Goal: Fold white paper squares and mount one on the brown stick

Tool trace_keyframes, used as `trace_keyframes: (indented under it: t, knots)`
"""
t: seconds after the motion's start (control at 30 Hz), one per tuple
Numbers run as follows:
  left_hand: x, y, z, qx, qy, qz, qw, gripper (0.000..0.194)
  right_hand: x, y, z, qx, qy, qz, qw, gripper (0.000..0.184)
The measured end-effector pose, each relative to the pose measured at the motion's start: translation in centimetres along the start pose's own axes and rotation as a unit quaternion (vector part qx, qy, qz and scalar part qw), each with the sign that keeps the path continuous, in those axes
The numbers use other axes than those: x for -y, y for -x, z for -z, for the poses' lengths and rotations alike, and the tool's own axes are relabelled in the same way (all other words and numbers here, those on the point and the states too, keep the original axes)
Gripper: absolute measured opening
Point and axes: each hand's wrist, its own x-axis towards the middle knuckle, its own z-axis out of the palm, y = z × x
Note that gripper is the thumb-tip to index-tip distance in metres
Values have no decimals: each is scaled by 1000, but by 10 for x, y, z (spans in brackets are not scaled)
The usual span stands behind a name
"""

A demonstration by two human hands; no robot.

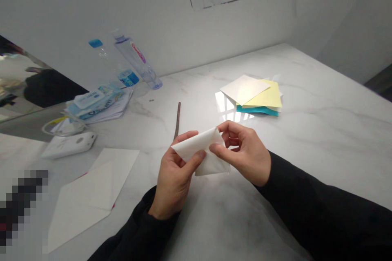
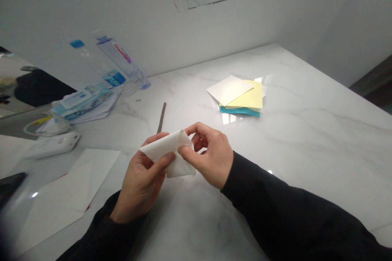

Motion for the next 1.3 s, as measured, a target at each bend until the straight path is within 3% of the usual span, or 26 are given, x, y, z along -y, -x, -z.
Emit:
trace_keyframes:
  t: [0.37,0.7,0.9,1.03,1.13,1.3]
  knots:
    - [-2,0,0,-8,7,14,1000,57,-3,-4,2,22,-39,-13,999,23]
    - [0,-2,2,14,14,25,999,53,-14,-20,10,18,-117,-99,988,46]
    - [1,-6,5,-29,44,48,997,50,-17,-24,13,-10,-110,-127,986,48]
    - [-4,-10,9,-57,71,35,995,50,-18,-25,14,43,-112,-162,979,54]
    - [-8,-11,11,-71,73,19,995,49,-20,-26,14,71,-114,-152,979,53]
    - [-9,-12,9,-71,78,3,994,48,-25,-26,12,48,-131,-123,983,49]
